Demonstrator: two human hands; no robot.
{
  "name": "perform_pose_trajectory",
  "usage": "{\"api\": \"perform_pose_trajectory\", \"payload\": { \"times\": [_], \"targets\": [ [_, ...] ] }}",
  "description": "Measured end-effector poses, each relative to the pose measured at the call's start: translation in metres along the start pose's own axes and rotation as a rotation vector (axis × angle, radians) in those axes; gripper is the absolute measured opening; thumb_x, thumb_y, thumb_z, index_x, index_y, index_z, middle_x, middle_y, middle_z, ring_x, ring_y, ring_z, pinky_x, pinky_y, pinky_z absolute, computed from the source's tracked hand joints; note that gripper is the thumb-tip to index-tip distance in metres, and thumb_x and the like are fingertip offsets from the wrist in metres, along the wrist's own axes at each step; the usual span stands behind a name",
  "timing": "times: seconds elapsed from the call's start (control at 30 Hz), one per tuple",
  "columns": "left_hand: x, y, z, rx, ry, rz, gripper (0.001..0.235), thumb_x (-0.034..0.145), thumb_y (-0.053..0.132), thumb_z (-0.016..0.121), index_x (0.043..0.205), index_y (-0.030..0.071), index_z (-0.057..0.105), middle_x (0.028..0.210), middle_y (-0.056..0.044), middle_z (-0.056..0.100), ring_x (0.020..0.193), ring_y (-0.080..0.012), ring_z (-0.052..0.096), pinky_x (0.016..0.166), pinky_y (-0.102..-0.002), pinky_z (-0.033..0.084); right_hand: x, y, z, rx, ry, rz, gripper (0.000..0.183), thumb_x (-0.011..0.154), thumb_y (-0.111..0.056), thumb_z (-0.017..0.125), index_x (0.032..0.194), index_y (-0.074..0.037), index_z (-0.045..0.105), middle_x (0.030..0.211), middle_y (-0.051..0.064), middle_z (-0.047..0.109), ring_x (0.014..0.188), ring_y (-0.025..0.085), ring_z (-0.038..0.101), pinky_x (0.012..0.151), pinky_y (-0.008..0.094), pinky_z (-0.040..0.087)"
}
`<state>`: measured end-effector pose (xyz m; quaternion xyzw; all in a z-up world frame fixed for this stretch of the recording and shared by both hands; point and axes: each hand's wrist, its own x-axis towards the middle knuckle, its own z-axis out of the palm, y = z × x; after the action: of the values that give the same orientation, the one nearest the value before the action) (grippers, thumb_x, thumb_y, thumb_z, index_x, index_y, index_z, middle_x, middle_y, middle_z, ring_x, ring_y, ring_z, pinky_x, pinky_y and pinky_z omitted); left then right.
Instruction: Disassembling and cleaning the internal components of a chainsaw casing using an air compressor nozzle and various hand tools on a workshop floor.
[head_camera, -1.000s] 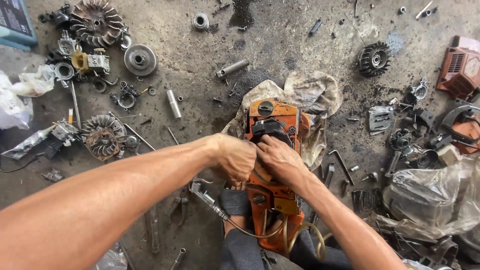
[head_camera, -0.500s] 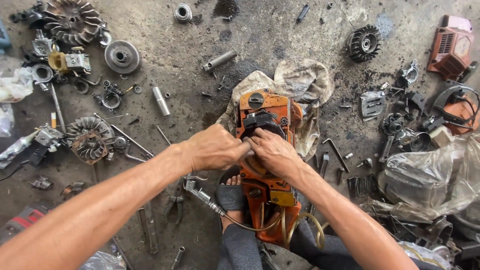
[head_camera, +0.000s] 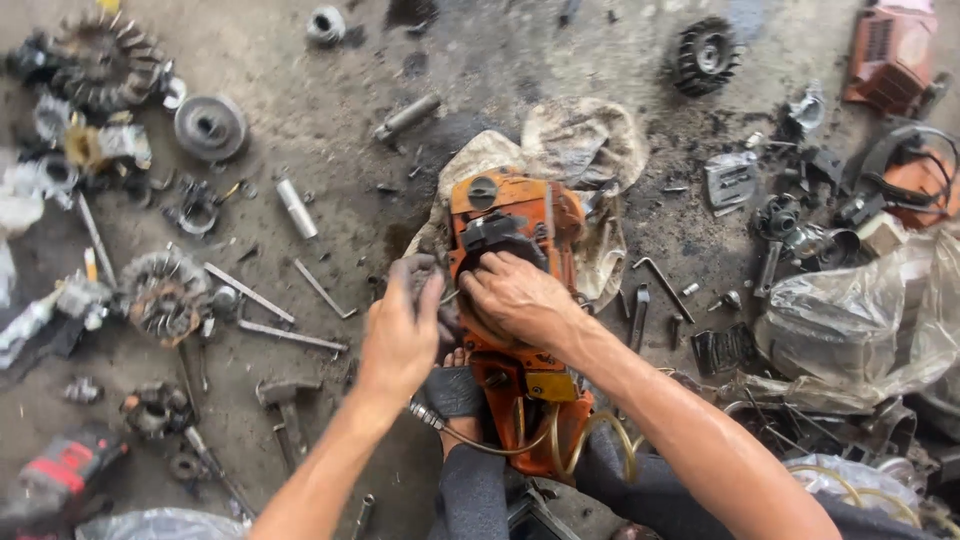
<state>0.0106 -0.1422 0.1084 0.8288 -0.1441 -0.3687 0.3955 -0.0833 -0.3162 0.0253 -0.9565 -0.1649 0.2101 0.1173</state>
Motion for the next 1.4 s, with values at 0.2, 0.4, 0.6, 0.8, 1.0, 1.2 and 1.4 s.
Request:
{"api": "perform_pose_trajectory", "payload": {
  "times": [0.2, 0.4, 0.6, 0.8, 1.0, 1.2, 1.4],
  "targets": [
    [0.059, -0.042, -0.039, 1.258, -0.127, 1.305, 0.027, 0.096, 0.029, 0.052, 0.102, 0.011, 0.07, 0.091, -0.012, 0.061, 0.092, -0.0321, 0.062, 0.074, -0.042, 0.049, -0.001, -0.001, 0.018, 0.0, 0.4, -0.027, 0.017, 0.092, -0.015, 0.056, 0.092, -0.004, 0.069, 0.072, 0.013, 0.071, 0.087, 0.028, 0.065, 0.081, 0.038, 0.051],
    [0.076, -0.049, -0.039, 1.275, -0.142, 1.407, 0.032, 0.1, 0.031, 0.052, 0.075, 0.012, 0.06, 0.071, -0.002, 0.046, 0.069, -0.0261, 0.055, 0.062, -0.039, 0.048, 0.006, -0.005, 0.034, 0.04, 0.646, 0.023, 0.015, 0.086, -0.02, 0.056, 0.079, -0.007, 0.06, 0.063, 0.013, 0.066, 0.078, 0.027, 0.061, 0.076, 0.038, 0.05],
    [-0.009, -0.074, 0.031, 1.19, 0.331, 0.272, 0.07, 0.109, 0.064, 0.032, 0.065, 0.016, 0.056, 0.05, -0.007, 0.054, 0.041, -0.0284, 0.054, 0.042, -0.043, 0.038, 0.007, -0.007, 0.016, 0.097, 0.242, 0.021, 0.019, 0.102, -0.019, 0.065, 0.086, -0.01, 0.066, 0.076, 0.003, 0.07, 0.075, 0.019, 0.059, 0.068, 0.036, 0.05],
    [-0.01, 0.037, 0.045, 0.67, 0.058, -0.455, 0.078, 0.108, 0.056, 0.042, 0.074, -0.009, 0.069, 0.081, -0.033, 0.072, 0.075, -0.0444, 0.067, 0.074, -0.051, 0.044, 0.01, -0.007, 0.011, 0.122, 0.177, 0.033, 0.027, 0.1, -0.016, 0.072, 0.076, -0.009, 0.064, 0.071, 0.003, 0.066, 0.071, 0.017, 0.057, 0.072, 0.036, 0.054],
    [0.005, 0.036, 0.017, 1.056, -0.272, -0.187, 0.054, 0.102, 0.047, 0.047, 0.14, 0.012, 0.059, 0.108, -0.03, 0.074, 0.106, -0.0476, 0.071, 0.094, -0.052, 0.055, 0.031, -0.013, 0.028, 0.052, 0.224, 0.047, 0.018, 0.099, -0.013, 0.074, 0.084, -0.005, 0.068, 0.072, 0.004, 0.069, 0.065, 0.018, 0.059, 0.061, 0.034, 0.056],
    [0.013, 0.064, 0.033, 0.877, -0.283, -0.372, 0.031, 0.107, 0.029, 0.05, 0.121, 0.01, 0.07, 0.071, -0.011, 0.079, 0.053, -0.0223, 0.071, 0.062, -0.035, 0.057, 0.045, -0.016, 0.037, 0.14, 0.213, 0.037, 0.027, 0.103, -0.003, 0.063, 0.077, -0.01, 0.063, 0.061, -0.003, 0.056, 0.054, 0.011, 0.047, 0.062, 0.029, 0.055],
    [0.011, 0.078, 0.059, 0.311, 0.081, -0.725, 0.042, 0.111, 0.02, 0.048, 0.15, 0.003, 0.051, 0.07, -0.011, 0.057, 0.053, -0.017, 0.043, 0.044, -0.028, 0.032, 0.055, -0.02, 0.038, 0.142, 0.192, 0.051, 0.027, 0.109, -0.018, 0.06, 0.083, -0.011, 0.062, 0.07, -0.001, 0.058, 0.064, 0.013, 0.046, 0.061, 0.03, 0.047]
  ]
}}
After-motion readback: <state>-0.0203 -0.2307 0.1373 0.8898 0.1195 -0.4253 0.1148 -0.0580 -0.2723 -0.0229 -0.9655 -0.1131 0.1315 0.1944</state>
